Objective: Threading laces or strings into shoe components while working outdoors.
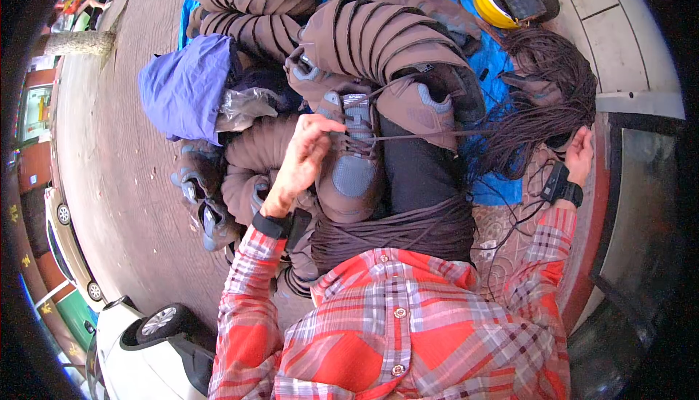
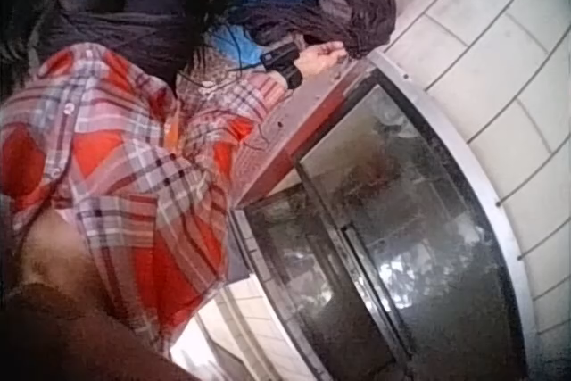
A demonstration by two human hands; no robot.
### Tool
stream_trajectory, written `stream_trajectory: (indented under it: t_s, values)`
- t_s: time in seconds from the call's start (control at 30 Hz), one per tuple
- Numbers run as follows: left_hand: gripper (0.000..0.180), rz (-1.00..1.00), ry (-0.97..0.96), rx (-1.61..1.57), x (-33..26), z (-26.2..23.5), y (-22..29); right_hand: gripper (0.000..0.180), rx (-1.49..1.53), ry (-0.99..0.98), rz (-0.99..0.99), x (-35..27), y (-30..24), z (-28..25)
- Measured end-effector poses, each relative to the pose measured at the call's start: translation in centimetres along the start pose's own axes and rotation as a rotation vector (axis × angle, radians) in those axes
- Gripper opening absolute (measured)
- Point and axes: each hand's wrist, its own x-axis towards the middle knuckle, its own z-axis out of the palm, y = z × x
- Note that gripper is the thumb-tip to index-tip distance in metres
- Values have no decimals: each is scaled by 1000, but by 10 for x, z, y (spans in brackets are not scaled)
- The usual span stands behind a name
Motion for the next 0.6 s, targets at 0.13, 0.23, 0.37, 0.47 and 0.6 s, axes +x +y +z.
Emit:
stream_trajectory:
  t_s: [0.13,0.23,0.37,0.47,0.6]
  values:
    - [29,44,-34,338,-8,-6,-4,32,-273,-357,-59,-115,4,111]
    - [28,2,-34,230,-8,-7,-13,29,-340,-445,-226,-153,-8,136]
    - [28,-66,-13,174,-7,-2,-7,20,-882,-551,-527,-199,-4,163]
    - [25,-97,34,160,-11,3,-15,10,-1040,-952,-485,-276,37,196]
    - [33,-199,32,-147,-18,3,-20,6,-888,-1324,-352,-322,113,193]
